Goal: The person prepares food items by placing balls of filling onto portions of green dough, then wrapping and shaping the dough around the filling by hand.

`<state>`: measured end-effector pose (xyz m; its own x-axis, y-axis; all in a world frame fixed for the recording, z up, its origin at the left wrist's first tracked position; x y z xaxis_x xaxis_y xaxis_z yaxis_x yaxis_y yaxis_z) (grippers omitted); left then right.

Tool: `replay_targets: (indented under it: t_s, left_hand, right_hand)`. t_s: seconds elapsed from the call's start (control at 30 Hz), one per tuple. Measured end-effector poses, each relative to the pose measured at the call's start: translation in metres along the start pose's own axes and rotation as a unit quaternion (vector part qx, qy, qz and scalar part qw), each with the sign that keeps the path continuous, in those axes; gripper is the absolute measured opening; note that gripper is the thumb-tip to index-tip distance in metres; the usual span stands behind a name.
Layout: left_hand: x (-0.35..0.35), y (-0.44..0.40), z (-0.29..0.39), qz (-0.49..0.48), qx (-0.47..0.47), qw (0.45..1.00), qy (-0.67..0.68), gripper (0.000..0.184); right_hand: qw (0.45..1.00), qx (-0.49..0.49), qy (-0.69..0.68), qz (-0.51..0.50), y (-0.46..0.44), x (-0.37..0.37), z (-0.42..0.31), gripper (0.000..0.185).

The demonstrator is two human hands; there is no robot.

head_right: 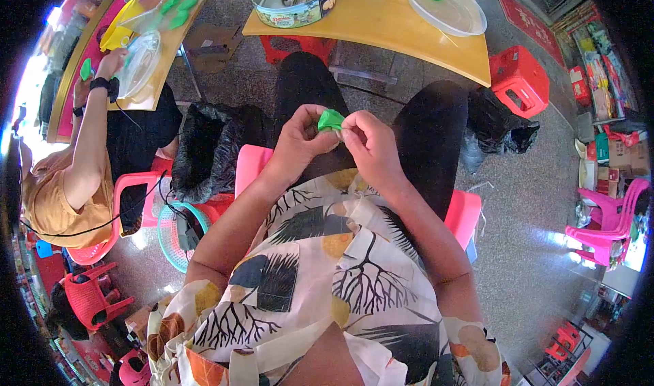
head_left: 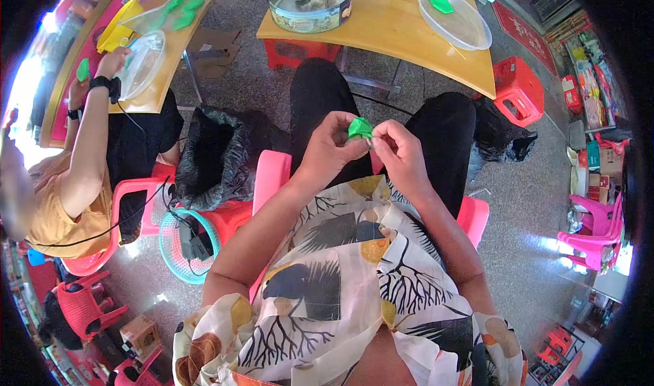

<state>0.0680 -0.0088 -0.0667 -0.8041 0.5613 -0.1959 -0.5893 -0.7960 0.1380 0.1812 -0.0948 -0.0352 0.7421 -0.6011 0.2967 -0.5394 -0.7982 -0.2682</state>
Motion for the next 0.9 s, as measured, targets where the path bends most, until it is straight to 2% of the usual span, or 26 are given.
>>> replay_targets:
  t_s: [0.03,0.13,0.23,0.33,0.43,0.53,0.73,0.83,0.9]
  left_hand:
    - [0.000,0.001,0.003,0.006,-0.024,0.999,-0.026,0.035]
    - [-0.001,0.001,0.001,0.010,-0.013,1.000,-0.004,0.034]
    - [0.003,-0.002,-0.017,0.010,0.064,0.998,0.015,0.034]
    - [0.002,-0.005,-0.032,0.006,0.067,0.997,0.038,0.033]
    - [-0.004,-0.001,-0.032,0.001,0.096,0.989,0.110,0.033]
    - [-0.005,0.006,-0.006,-0.059,0.172,0.938,0.293,0.035]
    - [0.003,0.010,-0.010,-0.076,0.131,0.958,0.243,0.039]
    - [0.002,0.009,-0.018,-0.051,0.166,0.964,0.202,0.036]
    - [0.003,0.003,-0.017,-0.070,0.122,0.976,0.167,0.031]
  right_hand:
    - [0.996,-0.056,-0.065,-0.018,0.003,-0.003,0.005,0.007]
    - [0.971,-0.155,-0.171,-0.065,0.010,-0.009,0.011,0.007]
    - [0.958,-0.185,-0.200,-0.093,0.016,-0.015,0.024,0.007]
    - [0.975,-0.129,-0.165,-0.074,0.019,-0.015,0.027,0.007]
    - [0.978,-0.114,-0.164,-0.059,0.015,-0.012,0.022,0.009]
    - [0.960,-0.181,-0.211,-0.040,0.011,-0.006,0.031,0.011]
    - [0.964,-0.189,-0.187,-0.032,0.010,-0.002,0.028,0.014]
    - [0.969,-0.163,-0.175,-0.055,0.010,-0.002,0.026,0.011]
    - [0.972,-0.146,-0.168,-0.071,0.010,-0.002,0.024,0.009]
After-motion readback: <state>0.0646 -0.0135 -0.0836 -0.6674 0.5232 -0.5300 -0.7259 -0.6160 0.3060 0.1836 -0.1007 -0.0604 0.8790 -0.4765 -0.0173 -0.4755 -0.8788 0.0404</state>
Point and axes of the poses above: each hand's wrist, its own y-axis away from the middle knuckle, its own x-axis out of the back of the hand, z = x × y, the point moved 6 cm from there along -y, towards the middle knuckle, and after that the axes turned 13 degrees about z, right-handed, at the moved point
